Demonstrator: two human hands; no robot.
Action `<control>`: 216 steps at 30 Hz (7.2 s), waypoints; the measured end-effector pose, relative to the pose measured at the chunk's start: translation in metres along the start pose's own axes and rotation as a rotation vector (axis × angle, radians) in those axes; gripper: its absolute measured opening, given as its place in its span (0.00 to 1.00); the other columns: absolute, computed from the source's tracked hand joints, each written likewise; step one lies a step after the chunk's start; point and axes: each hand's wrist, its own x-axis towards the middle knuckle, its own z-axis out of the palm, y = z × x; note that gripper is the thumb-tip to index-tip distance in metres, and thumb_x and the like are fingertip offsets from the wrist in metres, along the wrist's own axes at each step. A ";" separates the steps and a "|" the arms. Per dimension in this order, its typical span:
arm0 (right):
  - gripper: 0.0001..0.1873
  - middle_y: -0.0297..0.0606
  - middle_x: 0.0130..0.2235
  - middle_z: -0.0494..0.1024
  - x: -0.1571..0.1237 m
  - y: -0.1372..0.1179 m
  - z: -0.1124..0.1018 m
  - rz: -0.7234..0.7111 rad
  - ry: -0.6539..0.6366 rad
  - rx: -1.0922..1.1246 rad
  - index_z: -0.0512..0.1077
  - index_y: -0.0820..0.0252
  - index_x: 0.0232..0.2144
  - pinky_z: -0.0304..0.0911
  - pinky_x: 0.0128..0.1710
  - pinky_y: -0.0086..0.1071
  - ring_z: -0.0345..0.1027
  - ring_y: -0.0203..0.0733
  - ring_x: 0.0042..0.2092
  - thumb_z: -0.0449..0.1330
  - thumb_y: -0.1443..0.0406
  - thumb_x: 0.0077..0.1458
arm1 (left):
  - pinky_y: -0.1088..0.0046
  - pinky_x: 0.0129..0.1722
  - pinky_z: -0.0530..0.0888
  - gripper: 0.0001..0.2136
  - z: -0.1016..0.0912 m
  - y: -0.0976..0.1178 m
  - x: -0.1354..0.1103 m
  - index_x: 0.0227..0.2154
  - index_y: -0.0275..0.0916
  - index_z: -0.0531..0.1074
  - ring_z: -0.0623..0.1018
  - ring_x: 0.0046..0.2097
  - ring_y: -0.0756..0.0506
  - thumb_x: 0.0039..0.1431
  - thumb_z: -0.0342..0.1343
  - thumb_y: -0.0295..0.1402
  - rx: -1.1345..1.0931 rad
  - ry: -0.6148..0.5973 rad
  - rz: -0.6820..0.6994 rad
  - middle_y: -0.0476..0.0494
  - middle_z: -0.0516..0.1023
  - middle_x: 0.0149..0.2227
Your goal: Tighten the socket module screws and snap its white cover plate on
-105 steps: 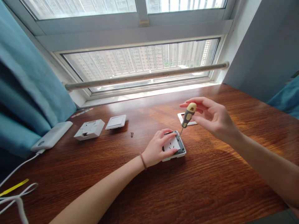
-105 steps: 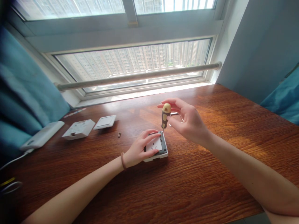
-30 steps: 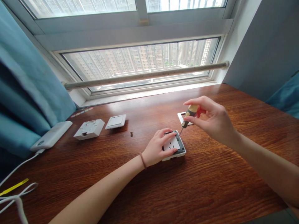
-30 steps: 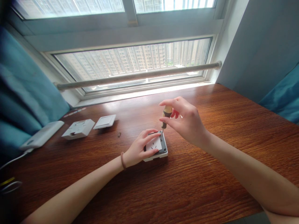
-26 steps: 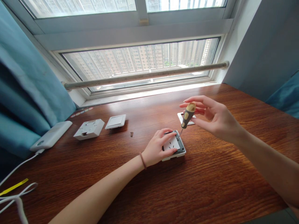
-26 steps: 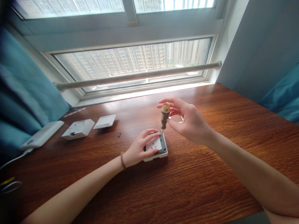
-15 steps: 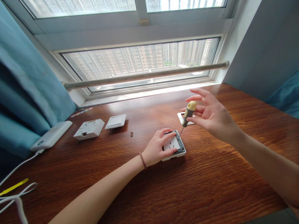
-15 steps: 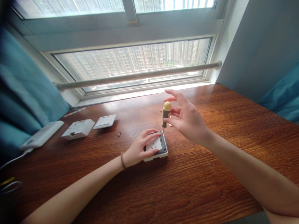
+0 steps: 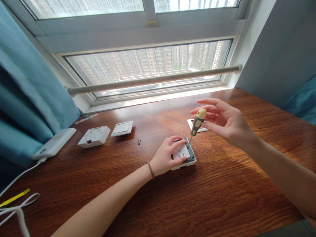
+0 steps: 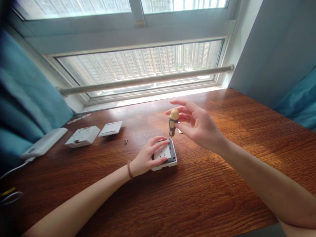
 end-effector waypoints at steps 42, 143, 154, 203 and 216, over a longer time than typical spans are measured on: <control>0.20 0.37 0.41 0.71 -0.002 0.004 0.003 0.010 0.015 -0.140 0.64 0.54 0.47 0.68 0.40 0.37 0.68 0.40 0.38 0.59 0.68 0.50 | 0.61 0.57 0.62 0.23 0.000 0.001 0.000 0.54 0.46 0.64 0.64 0.55 0.40 0.54 0.56 0.41 0.001 0.016 -0.007 0.42 0.64 0.54; 0.14 0.37 0.39 0.72 -0.002 0.006 0.010 0.257 -0.081 0.309 0.66 0.58 0.31 0.64 0.42 0.37 0.66 0.41 0.44 0.53 0.76 0.39 | 0.62 0.57 0.61 0.25 0.002 0.005 0.001 0.54 0.45 0.63 0.63 0.55 0.41 0.52 0.58 0.40 -0.020 0.012 -0.067 0.42 0.63 0.54; 0.11 0.27 0.19 0.58 -0.005 0.008 0.017 0.278 0.024 0.627 0.59 0.58 0.17 0.57 0.32 0.32 0.54 0.33 0.25 0.49 0.78 0.29 | 0.61 0.57 0.62 0.25 0.003 0.005 0.001 0.54 0.45 0.63 0.64 0.55 0.40 0.51 0.58 0.40 -0.012 0.033 -0.069 0.42 0.64 0.54; 0.04 0.31 0.20 0.68 -0.003 0.076 0.026 0.534 -0.659 -0.116 0.69 0.63 0.21 0.53 0.22 0.27 0.60 0.33 0.23 0.59 0.65 0.40 | 0.63 0.57 0.62 0.24 -0.001 0.000 0.000 0.52 0.44 0.64 0.64 0.55 0.41 0.51 0.58 0.40 -0.010 -0.016 -0.015 0.41 0.63 0.53; 0.05 0.29 0.21 0.68 -0.002 0.067 0.031 0.448 -0.540 -0.157 0.70 0.63 0.20 0.52 0.25 0.28 0.59 0.35 0.25 0.62 0.66 0.39 | 0.65 0.56 0.62 0.24 -0.001 -0.001 0.000 0.52 0.43 0.64 0.64 0.55 0.41 0.52 0.58 0.40 0.001 -0.010 -0.009 0.41 0.63 0.54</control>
